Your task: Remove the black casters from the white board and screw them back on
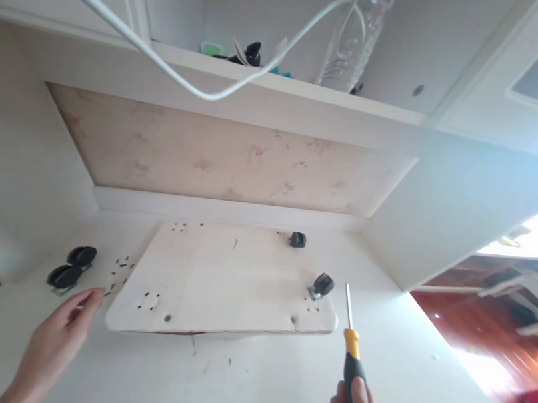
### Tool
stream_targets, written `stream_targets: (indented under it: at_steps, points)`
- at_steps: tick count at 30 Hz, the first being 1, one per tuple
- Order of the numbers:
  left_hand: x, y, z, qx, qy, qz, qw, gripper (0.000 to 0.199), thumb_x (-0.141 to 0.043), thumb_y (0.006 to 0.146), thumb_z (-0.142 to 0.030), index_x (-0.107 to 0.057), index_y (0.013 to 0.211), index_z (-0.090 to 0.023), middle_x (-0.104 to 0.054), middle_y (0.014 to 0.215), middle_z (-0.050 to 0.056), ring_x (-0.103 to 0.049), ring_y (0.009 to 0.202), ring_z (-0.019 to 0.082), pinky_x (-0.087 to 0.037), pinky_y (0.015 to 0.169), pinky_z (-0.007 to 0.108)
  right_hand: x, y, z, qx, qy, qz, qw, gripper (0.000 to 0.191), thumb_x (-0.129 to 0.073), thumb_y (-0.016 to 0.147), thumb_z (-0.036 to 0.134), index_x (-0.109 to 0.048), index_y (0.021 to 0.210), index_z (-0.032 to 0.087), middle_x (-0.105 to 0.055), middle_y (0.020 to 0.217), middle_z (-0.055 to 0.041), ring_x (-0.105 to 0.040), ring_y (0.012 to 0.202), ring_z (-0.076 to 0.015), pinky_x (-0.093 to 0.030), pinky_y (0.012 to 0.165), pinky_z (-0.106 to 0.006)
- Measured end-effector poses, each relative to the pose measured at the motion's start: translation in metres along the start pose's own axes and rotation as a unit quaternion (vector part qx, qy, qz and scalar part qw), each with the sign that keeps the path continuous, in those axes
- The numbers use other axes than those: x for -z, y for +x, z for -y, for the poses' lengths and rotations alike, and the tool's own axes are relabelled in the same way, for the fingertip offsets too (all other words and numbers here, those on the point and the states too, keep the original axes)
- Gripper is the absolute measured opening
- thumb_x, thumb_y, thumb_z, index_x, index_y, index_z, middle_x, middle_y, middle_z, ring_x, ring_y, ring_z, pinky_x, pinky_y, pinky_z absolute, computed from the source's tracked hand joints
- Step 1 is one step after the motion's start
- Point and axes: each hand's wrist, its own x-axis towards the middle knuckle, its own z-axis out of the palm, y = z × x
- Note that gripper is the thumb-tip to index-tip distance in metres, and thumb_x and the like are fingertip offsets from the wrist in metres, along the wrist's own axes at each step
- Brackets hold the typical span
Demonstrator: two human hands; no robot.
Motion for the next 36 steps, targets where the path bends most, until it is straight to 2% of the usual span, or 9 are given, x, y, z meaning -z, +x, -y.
stream_targets:
  at_steps: [3, 6, 9, 12, 18, 21, 25, 30, 36]
  points:
    - [0.001, -0.019, -0.021, -0.031, -0.033, -0.028, 0.999, 0.043, -0.051, 0.083, -0.06, -0.065, 0.103, -0.024, -0.072, 0.092, 0.005, -0.066, 0.074, 0.022, -0.05, 0.061, 0.028, -0.007, -0.006, -0.001, 0.015, -0.037, 0.024, 0.999, 0.039, -0.075, 0.072, 0.047, -0.06, 0.092, 0.017, -0.055, 0.069, 0.0035, -0.042, 0.052, -0.0064, -0.036, 0.044, -0.019]
    - [-0.003, -0.038, -0.046, -0.129, -0.041, -0.041, 0.99, 0.035, -0.053, 0.084, -0.056, -0.065, 0.096, -0.025, -0.071, 0.091, 0.004, -0.064, 0.071, 0.02, -0.05, 0.064, 0.028, -0.004, -0.006, -0.002, 0.018, -0.08, 0.05, 0.995, 0.039, -0.072, 0.075, 0.05, -0.06, 0.09, 0.016, -0.054, 0.068, 0.0033, -0.04, 0.052, -0.0071, -0.036, 0.045, -0.021]
    - [-0.017, -0.062, -0.075, -0.254, -0.033, 0.009, 0.967, 0.027, -0.054, 0.087, -0.05, -0.067, 0.092, -0.028, -0.071, 0.098, 0.004, -0.065, 0.077, 0.019, -0.051, 0.067, 0.027, -0.002, -0.005, -0.002, 0.014, -0.111, 0.067, 0.992, 0.043, -0.073, 0.073, 0.051, -0.061, 0.095, 0.016, -0.053, 0.065, 0.0036, -0.039, 0.051, -0.0085, -0.035, 0.044, -0.023]
    - [-0.038, -0.09, -0.106, -0.351, -0.018, 0.089, 0.932, 0.022, -0.051, 0.091, -0.041, -0.068, 0.088, -0.029, -0.071, 0.092, 0.004, -0.066, 0.085, 0.019, -0.051, 0.076, 0.027, -0.004, -0.007, -0.004, 0.013, -0.135, 0.073, 0.988, 0.048, -0.073, 0.071, 0.053, -0.061, 0.097, 0.015, -0.052, 0.064, 0.0036, -0.039, 0.049, -0.0093, -0.035, 0.043, -0.024]
    - [-0.08, -0.139, -0.162, -0.466, 0.062, 0.171, 0.866, 0.025, -0.044, 0.095, -0.031, -0.068, 0.091, -0.029, -0.067, 0.078, 0.004, -0.064, 0.073, 0.019, -0.048, 0.067, 0.031, -0.014, -0.023, -0.015, -0.007, -0.155, 0.125, 0.98, 0.048, -0.067, 0.076, 0.059, -0.06, 0.088, 0.014, -0.051, 0.059, 0.0035, -0.041, 0.045, -0.0084, -0.031, 0.042, -0.023]
    - [-0.094, -0.153, -0.18, -0.477, 0.078, 0.185, 0.856, 0.027, -0.042, 0.096, -0.029, -0.067, 0.088, -0.029, -0.066, 0.076, 0.004, -0.063, 0.071, 0.019, -0.045, 0.063, 0.032, -0.02, -0.032, -0.022, -0.005, -0.159, 0.157, 0.975, 0.054, -0.068, 0.074, 0.061, -0.06, 0.096, 0.013, -0.049, 0.056, 0.0051, -0.042, 0.042, -0.0092, -0.031, 0.04, -0.023]
    - [-0.105, -0.153, -0.189, -0.456, 0.076, 0.177, 0.869, 0.025, -0.043, 0.095, -0.028, -0.068, 0.095, -0.029, -0.067, 0.082, 0.005, -0.064, 0.074, 0.019, -0.043, 0.061, 0.032, -0.028, -0.045, -0.032, -0.015, -0.172, 0.168, 0.971, 0.068, -0.069, 0.069, 0.066, -0.059, 0.108, 0.011, -0.048, 0.054, 0.0063, -0.04, 0.038, -0.0088, -0.028, 0.038, -0.022]
    - [-0.105, -0.123, -0.186, -0.391, 0.121, 0.149, 0.9, 0.026, -0.042, 0.095, -0.03, -0.068, 0.094, -0.028, -0.068, 0.086, 0.004, -0.065, 0.074, 0.018, -0.041, 0.061, 0.029, -0.035, -0.061, -0.042, -0.057, -0.174, 0.149, 0.972, 0.077, -0.069, 0.063, 0.071, -0.061, 0.111, 0.011, -0.044, 0.049, 0.007, -0.036, 0.037, -0.0073, -0.025, 0.038, -0.021]
    - [-0.103, -0.077, -0.184, -0.35, 0.155, 0.125, 0.916, 0.026, -0.044, 0.095, -0.031, -0.069, 0.095, -0.026, -0.068, 0.093, 0.004, -0.064, 0.079, 0.017, -0.043, 0.067, 0.027, -0.041, -0.063, -0.042, -0.076, -0.163, 0.161, 0.97, 0.077, -0.071, 0.061, 0.07, -0.062, 0.111, 0.012, -0.044, 0.05, 0.006, -0.038, 0.039, -0.0088, -0.027, 0.038, -0.022]
